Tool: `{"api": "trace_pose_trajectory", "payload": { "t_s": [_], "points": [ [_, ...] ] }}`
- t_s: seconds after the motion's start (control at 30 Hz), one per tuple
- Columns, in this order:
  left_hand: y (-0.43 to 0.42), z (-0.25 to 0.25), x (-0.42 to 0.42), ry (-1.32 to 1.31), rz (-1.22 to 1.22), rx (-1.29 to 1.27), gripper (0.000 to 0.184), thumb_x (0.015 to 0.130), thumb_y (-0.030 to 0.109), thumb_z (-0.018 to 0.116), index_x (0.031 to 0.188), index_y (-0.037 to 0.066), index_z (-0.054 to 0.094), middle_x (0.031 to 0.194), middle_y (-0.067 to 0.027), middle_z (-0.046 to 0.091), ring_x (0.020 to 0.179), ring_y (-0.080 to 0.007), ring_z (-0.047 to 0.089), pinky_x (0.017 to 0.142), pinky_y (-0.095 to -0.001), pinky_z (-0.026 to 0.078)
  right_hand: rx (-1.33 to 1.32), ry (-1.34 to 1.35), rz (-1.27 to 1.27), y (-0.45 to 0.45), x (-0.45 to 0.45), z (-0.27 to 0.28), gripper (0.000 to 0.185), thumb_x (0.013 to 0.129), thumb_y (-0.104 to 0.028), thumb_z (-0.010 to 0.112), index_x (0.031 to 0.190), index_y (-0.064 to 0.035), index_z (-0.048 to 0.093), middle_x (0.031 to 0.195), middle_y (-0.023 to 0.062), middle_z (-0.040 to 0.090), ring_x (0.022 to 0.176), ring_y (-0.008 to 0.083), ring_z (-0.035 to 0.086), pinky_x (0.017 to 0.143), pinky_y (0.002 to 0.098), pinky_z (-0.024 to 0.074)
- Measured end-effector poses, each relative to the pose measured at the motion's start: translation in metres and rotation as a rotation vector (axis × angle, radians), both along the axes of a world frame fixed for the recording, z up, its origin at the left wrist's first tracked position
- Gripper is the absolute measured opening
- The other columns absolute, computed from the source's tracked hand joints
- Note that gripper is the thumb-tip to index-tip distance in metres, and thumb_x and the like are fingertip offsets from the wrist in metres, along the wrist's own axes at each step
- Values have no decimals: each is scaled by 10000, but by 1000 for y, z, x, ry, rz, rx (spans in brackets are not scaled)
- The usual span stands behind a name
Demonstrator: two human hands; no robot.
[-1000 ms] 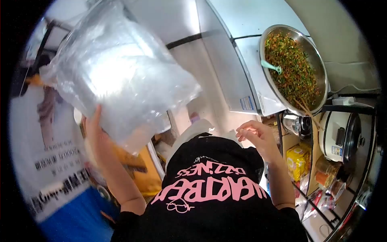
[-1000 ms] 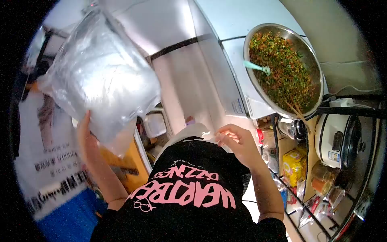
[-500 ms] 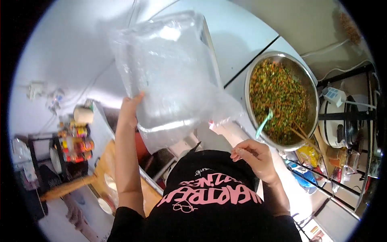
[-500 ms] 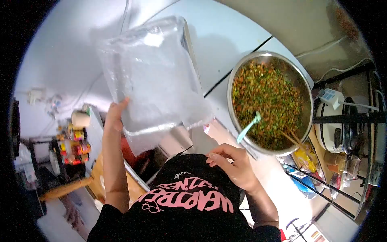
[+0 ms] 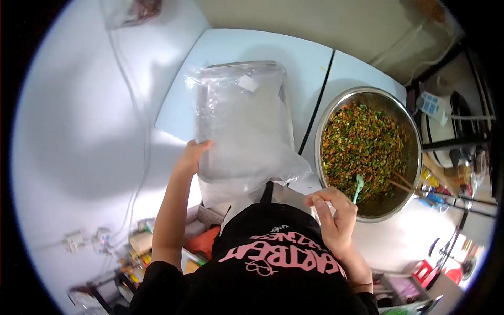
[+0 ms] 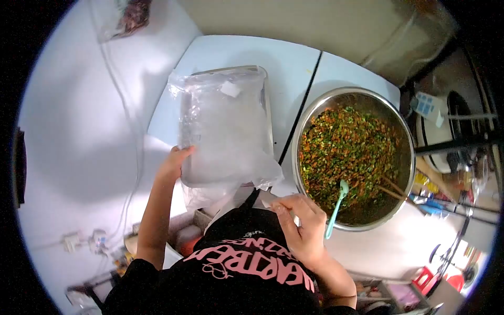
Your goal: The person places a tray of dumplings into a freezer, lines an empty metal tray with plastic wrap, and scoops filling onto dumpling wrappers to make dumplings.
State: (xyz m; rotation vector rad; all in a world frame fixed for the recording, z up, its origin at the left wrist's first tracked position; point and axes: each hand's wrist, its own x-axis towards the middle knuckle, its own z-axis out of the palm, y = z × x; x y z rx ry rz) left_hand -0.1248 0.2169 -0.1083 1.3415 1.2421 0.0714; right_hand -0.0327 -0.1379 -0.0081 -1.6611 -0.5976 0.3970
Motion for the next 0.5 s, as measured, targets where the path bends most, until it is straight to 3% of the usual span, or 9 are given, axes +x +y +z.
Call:
{"api": "trace_pose_trajectory", "payload": {
  "t_s": [0.03,0.07,0.17,0.2,0.23,0.3,0.43,0.5],
  "points": [
    [11,-5,10,3,-41,-3,511,766,211,696,1127,-55,452,1040,-142,575,931,-233,589,739,-363,510,-8,-223,-82,9,0,1,45,806,37,564,837,40,597,753,129,612,659,219,590,604,290,460],
    [22,-12,19,-21,-110,-24,505,768,208,693,1127,-55,454,1042,-143,574,941,-233,584,734,-362,510,-39,-303,-121,18,-1,1,101,754,38,596,854,22,593,806,130,601,692,273,568,623,325,448],
    [53,-21,50,-66,-298,-119,506,768,208,689,1129,-54,452,1045,-141,572,951,-236,579,727,-366,509,-135,-538,-213,56,0,2,191,729,1,633,914,9,586,911,128,596,758,299,558,670,353,446],
    [62,-22,55,-80,-370,-186,512,767,211,690,1133,-53,448,1047,-138,571,950,-239,578,726,-372,507,-256,-539,-187,67,-1,-1,293,723,-45,655,1003,-15,576,1044,140,572,880,324,543,753,385,439],
    [64,-18,62,-77,-400,-197,512,767,211,690,1133,-53,448,1047,-138,571,950,-239,578,726,-372,507,-274,-534,-214,82,0,-3,293,723,-45,655,1003,-15,576,1044,140,572,880,324,543,753,385,439],
    [67,-9,76,-76,-418,-153,385,769,200,680,1038,-53,569,939,-122,612,837,-208,603,705,-376,495,-360,-501,-201,114,5,-12,328,751,-98,649,1068,-46,581,1135,150,551,1015,332,522,868,405,420],
    [102,-54,93,-92,-550,-148,336,767,180,675,1014,-33,594,903,-104,620,805,-200,606,694,-370,497,-494,-555,-139,155,2,-56,363,787,-186,634,1130,-83,579,1219,143,522,1127,332,477,977,431,362],
    [114,-68,96,-93,-711,240,405,766,198,680,1084,-24,563,989,-119,606,861,-211,599,728,-369,494,-739,-529,47,163,-11,-81,381,812,-255,611,1160,-105,574,1263,132,500,1160,315,464,1013,453,329]
  ]
}}
